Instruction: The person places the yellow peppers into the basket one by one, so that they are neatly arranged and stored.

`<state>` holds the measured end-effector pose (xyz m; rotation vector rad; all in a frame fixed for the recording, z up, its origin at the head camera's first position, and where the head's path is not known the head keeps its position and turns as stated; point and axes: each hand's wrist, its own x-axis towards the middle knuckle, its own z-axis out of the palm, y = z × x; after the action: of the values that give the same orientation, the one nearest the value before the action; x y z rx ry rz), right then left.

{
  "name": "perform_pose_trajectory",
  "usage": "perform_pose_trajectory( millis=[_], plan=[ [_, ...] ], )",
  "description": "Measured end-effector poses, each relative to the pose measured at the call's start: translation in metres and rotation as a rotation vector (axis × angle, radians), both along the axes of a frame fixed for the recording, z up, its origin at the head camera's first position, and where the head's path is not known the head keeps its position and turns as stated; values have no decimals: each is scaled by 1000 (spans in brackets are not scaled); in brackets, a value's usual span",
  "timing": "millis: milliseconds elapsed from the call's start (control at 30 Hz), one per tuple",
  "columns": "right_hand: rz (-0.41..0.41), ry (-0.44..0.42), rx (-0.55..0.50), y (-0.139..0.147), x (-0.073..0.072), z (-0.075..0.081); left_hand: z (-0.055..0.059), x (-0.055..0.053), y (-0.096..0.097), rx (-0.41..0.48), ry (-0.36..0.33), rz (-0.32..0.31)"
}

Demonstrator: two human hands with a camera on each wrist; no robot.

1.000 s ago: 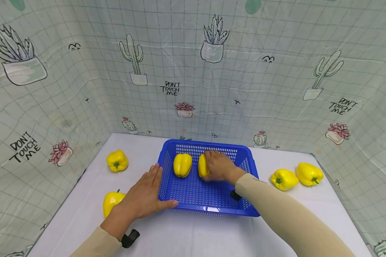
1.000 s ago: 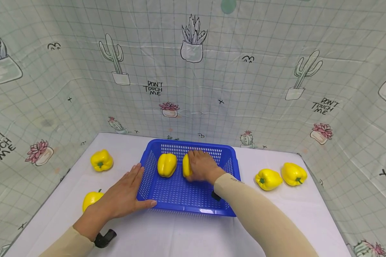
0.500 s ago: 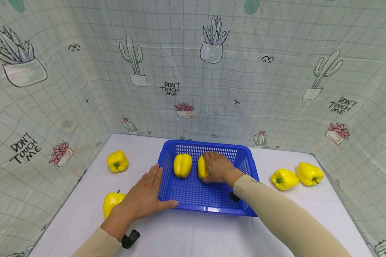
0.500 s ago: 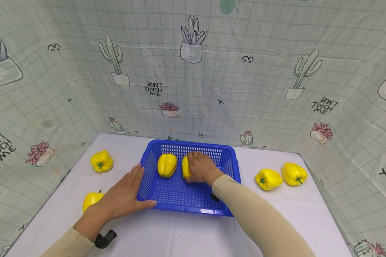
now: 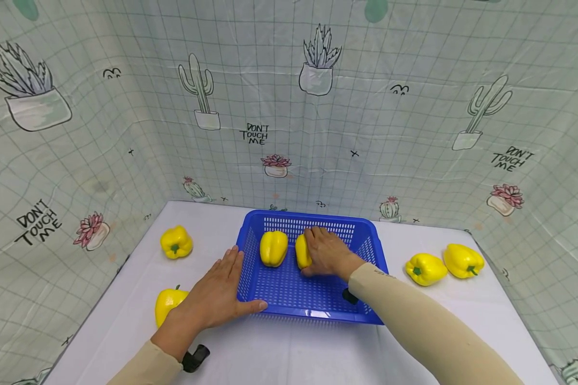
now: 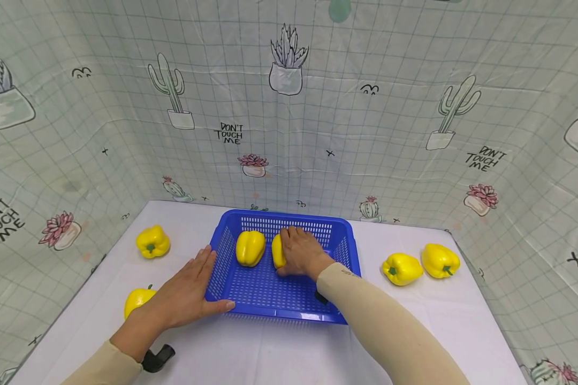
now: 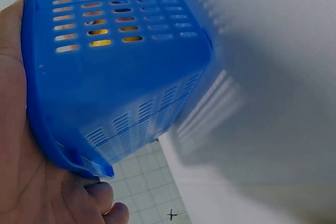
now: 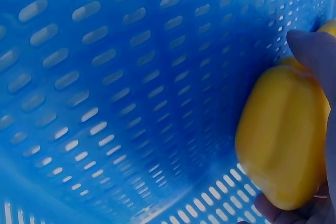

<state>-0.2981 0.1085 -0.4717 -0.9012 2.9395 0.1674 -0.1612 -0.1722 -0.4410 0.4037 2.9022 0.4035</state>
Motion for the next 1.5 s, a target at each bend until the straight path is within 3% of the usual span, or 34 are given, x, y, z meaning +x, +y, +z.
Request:
perform_pose_trajectory(
  millis=[200, 367, 633, 933, 1133, 1267, 1500],
  plan=[
    [-11, 12, 11, 3, 3, 9, 0, 0, 1, 2, -2, 4],
    [-1, 24, 6, 8, 8, 26, 0, 0, 1, 11, 1, 5],
    [46, 114, -76, 24, 22, 60, -1, 0, 0, 10, 5, 5],
    [77, 229, -88, 59, 35, 83, -1, -1, 0, 15, 6, 6],
    [66, 309, -118, 100, 42, 89, -1, 0, 1, 28, 5, 5],
    [17, 328, -126, 136, 48, 89, -1, 0, 2, 32, 5, 8],
    [-67, 281, -107, 200, 60, 72, 0, 1, 2, 34, -3, 13]
  ],
)
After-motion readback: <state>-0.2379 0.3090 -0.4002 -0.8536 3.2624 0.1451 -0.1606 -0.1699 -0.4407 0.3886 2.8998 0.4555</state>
